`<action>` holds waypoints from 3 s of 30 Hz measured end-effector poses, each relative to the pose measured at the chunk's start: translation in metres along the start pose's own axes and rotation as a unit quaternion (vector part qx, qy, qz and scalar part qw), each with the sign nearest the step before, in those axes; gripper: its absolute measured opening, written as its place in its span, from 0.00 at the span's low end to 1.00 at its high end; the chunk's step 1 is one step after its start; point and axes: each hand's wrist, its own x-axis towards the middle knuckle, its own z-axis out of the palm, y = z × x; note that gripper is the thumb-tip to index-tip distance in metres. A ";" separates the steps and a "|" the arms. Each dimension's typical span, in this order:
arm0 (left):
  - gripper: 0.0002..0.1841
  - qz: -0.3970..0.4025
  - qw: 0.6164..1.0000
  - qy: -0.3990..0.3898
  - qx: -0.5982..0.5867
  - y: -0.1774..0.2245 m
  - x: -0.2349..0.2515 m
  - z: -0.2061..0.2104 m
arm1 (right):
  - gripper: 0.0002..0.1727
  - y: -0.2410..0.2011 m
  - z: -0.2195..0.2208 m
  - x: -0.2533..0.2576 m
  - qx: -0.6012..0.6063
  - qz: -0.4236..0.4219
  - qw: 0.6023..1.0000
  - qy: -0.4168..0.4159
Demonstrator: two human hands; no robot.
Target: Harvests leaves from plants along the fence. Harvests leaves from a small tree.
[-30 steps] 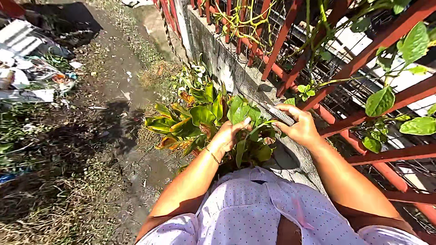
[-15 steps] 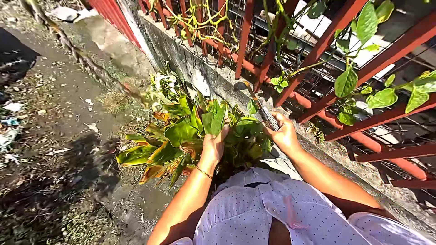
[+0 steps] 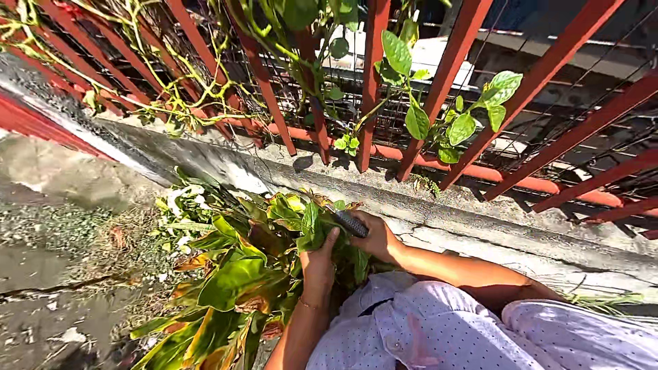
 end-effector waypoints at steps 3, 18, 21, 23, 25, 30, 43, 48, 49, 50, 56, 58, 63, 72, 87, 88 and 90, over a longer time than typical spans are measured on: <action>0.17 -0.010 1.000 0.006 -0.009 -0.001 0.004 0.005 | 0.30 0.001 -0.001 -0.005 0.013 -0.016 1.000 0.002; 0.08 -0.008 0.994 -0.078 -0.076 0.025 0.023 0.051 | 0.21 0.047 -0.087 -0.076 0.069 -0.083 0.962 0.253; 0.10 0.007 0.987 -0.143 -0.069 0.032 0.027 0.070 | 0.22 0.062 -0.108 -0.096 0.072 -0.057 0.942 0.324; 0.12 0.012 0.979 -0.195 -0.061 0.035 0.030 0.085 | 0.21 0.068 -0.121 -0.102 0.086 -0.043 0.928 0.361; 0.10 0.007 0.971 -0.232 -0.055 0.040 0.032 0.104 | 0.20 0.070 -0.136 -0.104 0.099 -0.040 0.917 0.384; 0.09 -0.029 0.973 -0.226 0.025 0.055 0.027 0.162 | 0.20 0.052 -0.173 -0.099 0.098 -0.023 0.924 0.369; 0.08 -0.041 0.968 -0.237 0.072 0.055 0.034 0.226 | 0.20 0.008 -0.236 -0.068 0.007 -0.082 0.955 0.284; 0.07 -0.048 0.975 -0.199 0.083 0.056 0.039 0.228 | 0.21 0.017 -0.242 -0.071 0.015 -0.115 0.963 0.243; 0.08 -0.047 0.977 -0.192 0.083 0.056 0.038 0.228 | 0.21 0.019 -0.243 -0.072 0.007 -0.122 0.964 0.237; 0.08 -0.048 0.977 -0.188 0.086 0.057 0.038 0.228 | 0.22 0.021 -0.243 -0.073 -0.005 -0.133 0.964 0.230; 0.08 -0.066 0.978 -0.173 0.097 0.057 0.038 0.226 | 0.22 0.040 -0.242 -0.070 -0.101 -0.231 0.939 0.233; 0.07 -0.078 0.977 -0.175 0.097 0.057 0.037 0.227 | 0.22 0.045 -0.238 -0.069 -0.122 -0.241 0.933 0.240; 0.07 -0.123 0.971 -0.181 0.092 0.059 0.031 0.232 | 0.22 0.059 -0.225 -0.067 -0.190 -0.286 0.896 0.283; 0.12 -0.156 0.958 -0.220 0.098 0.056 0.025 0.233 | 0.22 0.066 -0.220 -0.075 -0.218 -0.282 0.890 0.285; 0.13 -0.101 0.973 -0.164 0.127 0.055 0.029 0.223 | 0.22 0.070 -0.237 -0.072 -0.044 -0.224 0.956 0.182; 0.13 -0.099 0.974 -0.162 0.126 0.055 0.030 0.222 | 0.22 0.068 -0.239 -0.071 -0.056 -0.224 0.957 0.178; 0.14 -0.090 0.975 -0.158 0.129 0.054 0.030 0.219 | 0.22 0.066 -0.243 -0.069 -0.083 -0.224 0.955 0.175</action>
